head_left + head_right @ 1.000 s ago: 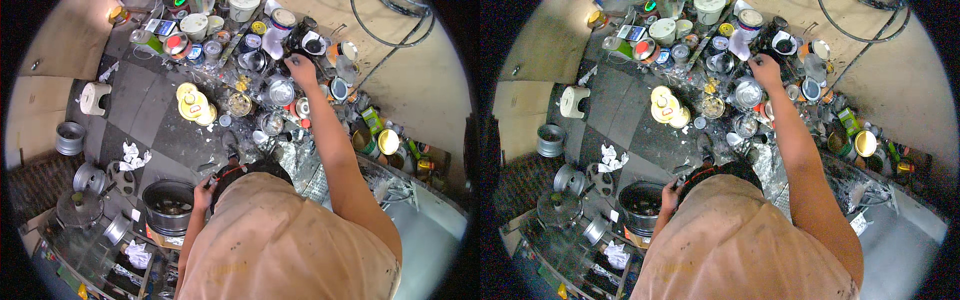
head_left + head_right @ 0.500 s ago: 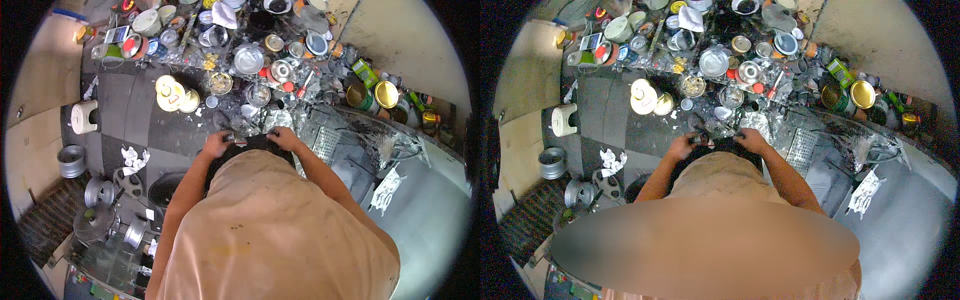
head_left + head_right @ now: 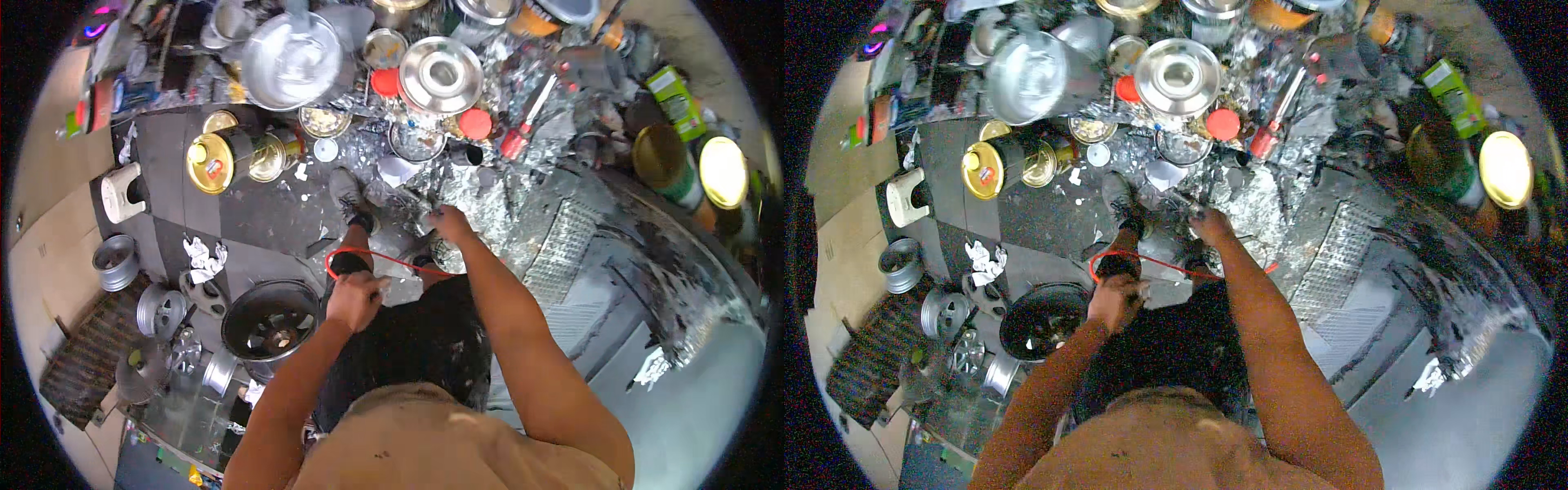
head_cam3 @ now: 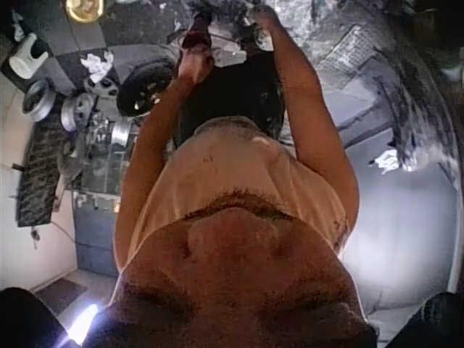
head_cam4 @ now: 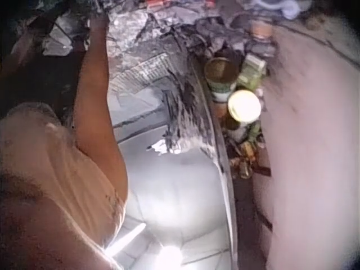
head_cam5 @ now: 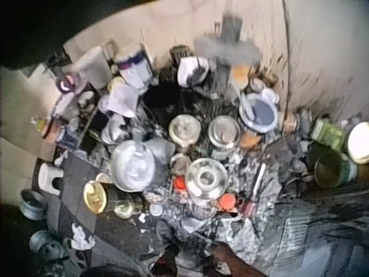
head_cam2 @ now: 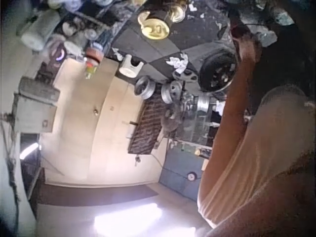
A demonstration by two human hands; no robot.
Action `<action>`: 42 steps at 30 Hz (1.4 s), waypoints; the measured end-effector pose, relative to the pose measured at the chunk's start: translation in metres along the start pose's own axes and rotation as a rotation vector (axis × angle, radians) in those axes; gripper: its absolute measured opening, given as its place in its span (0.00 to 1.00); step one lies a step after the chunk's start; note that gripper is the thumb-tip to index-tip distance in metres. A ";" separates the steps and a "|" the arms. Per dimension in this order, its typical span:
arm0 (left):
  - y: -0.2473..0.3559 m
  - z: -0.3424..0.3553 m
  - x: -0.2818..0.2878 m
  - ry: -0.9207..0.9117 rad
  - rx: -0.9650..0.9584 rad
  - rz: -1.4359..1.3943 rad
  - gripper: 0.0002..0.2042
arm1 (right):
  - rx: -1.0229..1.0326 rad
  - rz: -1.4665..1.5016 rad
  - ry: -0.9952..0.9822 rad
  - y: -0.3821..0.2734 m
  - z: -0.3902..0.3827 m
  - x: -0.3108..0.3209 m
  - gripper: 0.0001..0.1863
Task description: Mix different paint components or colors in a small container in an auto body shop environment.
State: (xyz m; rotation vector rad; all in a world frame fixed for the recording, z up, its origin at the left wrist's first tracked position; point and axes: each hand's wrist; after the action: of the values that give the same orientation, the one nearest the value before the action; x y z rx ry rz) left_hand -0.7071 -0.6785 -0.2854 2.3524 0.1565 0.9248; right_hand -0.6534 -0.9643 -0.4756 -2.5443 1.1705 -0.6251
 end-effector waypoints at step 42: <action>0.056 -0.054 -0.053 0.347 0.257 -0.383 0.18 | 0.638 -0.081 0.123 -0.016 -0.194 0.016 0.22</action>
State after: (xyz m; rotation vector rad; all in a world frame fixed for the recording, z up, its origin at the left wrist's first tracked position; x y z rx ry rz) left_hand -0.7878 -0.7141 -0.2528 2.2458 0.8787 1.1591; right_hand -0.7281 -0.9788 -0.2962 -2.0328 0.7393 -0.9986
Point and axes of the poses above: each hand's wrist, its own z-axis towards the middle knuckle, its own x-axis out of the back of the hand, y = z × x
